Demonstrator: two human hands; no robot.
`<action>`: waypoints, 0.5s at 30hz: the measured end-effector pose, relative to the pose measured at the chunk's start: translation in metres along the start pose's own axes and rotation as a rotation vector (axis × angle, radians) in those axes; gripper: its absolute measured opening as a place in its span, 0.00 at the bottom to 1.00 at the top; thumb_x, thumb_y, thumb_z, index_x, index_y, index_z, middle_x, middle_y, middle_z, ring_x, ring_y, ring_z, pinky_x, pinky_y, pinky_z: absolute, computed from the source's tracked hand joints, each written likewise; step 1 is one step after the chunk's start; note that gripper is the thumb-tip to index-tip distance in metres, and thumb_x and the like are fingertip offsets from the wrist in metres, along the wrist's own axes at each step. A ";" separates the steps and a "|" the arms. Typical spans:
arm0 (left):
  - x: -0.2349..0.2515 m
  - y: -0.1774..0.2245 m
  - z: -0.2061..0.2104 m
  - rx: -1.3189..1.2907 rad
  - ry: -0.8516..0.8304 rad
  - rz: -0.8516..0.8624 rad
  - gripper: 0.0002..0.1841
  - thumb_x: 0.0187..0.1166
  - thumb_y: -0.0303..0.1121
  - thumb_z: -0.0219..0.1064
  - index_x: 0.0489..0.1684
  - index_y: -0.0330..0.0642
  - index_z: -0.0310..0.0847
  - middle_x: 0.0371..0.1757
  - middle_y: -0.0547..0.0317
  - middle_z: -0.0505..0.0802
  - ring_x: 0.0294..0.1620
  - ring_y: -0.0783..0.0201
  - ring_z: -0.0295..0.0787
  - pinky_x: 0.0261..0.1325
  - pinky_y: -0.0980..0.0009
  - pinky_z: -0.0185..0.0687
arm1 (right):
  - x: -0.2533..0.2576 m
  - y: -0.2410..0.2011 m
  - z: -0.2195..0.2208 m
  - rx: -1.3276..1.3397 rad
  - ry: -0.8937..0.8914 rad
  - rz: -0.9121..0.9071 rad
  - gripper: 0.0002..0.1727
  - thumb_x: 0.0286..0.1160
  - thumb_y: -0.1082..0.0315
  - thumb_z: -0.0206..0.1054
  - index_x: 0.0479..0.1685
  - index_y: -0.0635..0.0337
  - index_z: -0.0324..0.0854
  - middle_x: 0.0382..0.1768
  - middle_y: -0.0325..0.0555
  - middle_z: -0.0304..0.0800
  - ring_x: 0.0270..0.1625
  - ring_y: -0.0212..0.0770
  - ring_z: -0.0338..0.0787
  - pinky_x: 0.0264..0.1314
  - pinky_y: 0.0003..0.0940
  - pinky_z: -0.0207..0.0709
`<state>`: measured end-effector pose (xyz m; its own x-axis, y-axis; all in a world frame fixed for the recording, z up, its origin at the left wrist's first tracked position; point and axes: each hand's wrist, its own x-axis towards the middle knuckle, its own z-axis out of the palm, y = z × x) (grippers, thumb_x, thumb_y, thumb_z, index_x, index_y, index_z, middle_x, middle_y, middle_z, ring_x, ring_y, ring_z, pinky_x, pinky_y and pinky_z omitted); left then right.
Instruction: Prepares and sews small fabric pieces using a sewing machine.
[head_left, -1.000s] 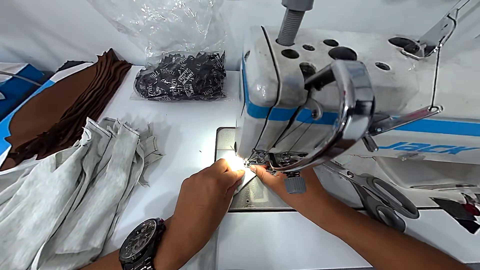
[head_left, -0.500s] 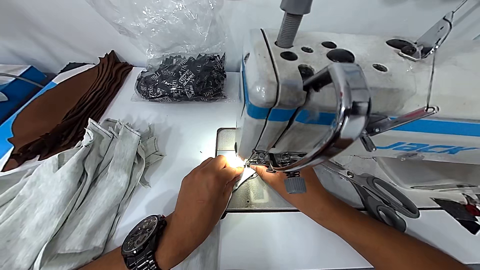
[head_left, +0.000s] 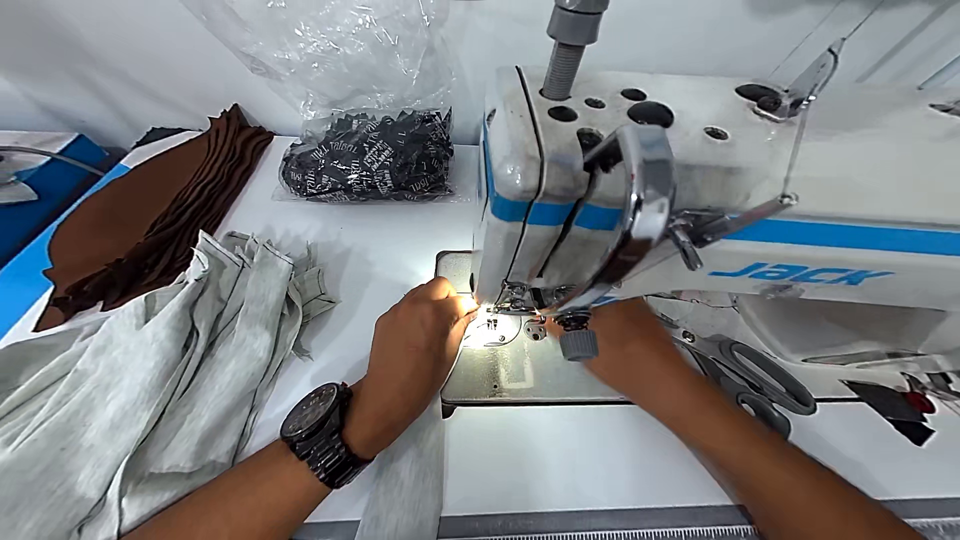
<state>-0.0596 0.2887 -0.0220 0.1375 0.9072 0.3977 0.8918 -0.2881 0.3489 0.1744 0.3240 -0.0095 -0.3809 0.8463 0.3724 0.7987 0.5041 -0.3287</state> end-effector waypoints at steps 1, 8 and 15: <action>0.001 0.000 0.000 -0.016 0.001 -0.008 0.07 0.77 0.31 0.71 0.28 0.45 0.91 0.30 0.60 0.86 0.30 0.60 0.85 0.29 0.60 0.80 | -0.010 0.008 -0.020 -0.024 -0.020 0.010 0.10 0.77 0.60 0.70 0.42 0.56 0.91 0.38 0.50 0.92 0.43 0.53 0.93 0.41 0.58 0.84; 0.004 0.020 -0.014 -0.068 -0.114 -0.175 0.10 0.80 0.37 0.71 0.40 0.39 0.87 0.33 0.49 0.89 0.35 0.47 0.89 0.35 0.47 0.82 | -0.140 0.092 -0.079 -0.240 0.004 0.213 0.19 0.74 0.69 0.65 0.63 0.52 0.91 0.59 0.57 0.90 0.60 0.65 0.90 0.56 0.71 0.81; 0.005 0.031 -0.016 -0.169 -0.212 -0.358 0.12 0.84 0.36 0.64 0.47 0.33 0.85 0.43 0.39 0.91 0.50 0.39 0.91 0.51 0.37 0.83 | -0.169 0.028 -0.116 -0.334 -0.369 0.471 0.37 0.62 0.66 0.82 0.79 0.47 0.79 0.58 0.63 0.88 0.51 0.69 0.90 0.47 0.73 0.80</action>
<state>-0.0380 0.2798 0.0042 -0.0657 0.9966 0.0502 0.8184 0.0251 0.5740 0.3156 0.1748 0.0191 -0.0441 0.9954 -0.0847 0.9964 0.0377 -0.0761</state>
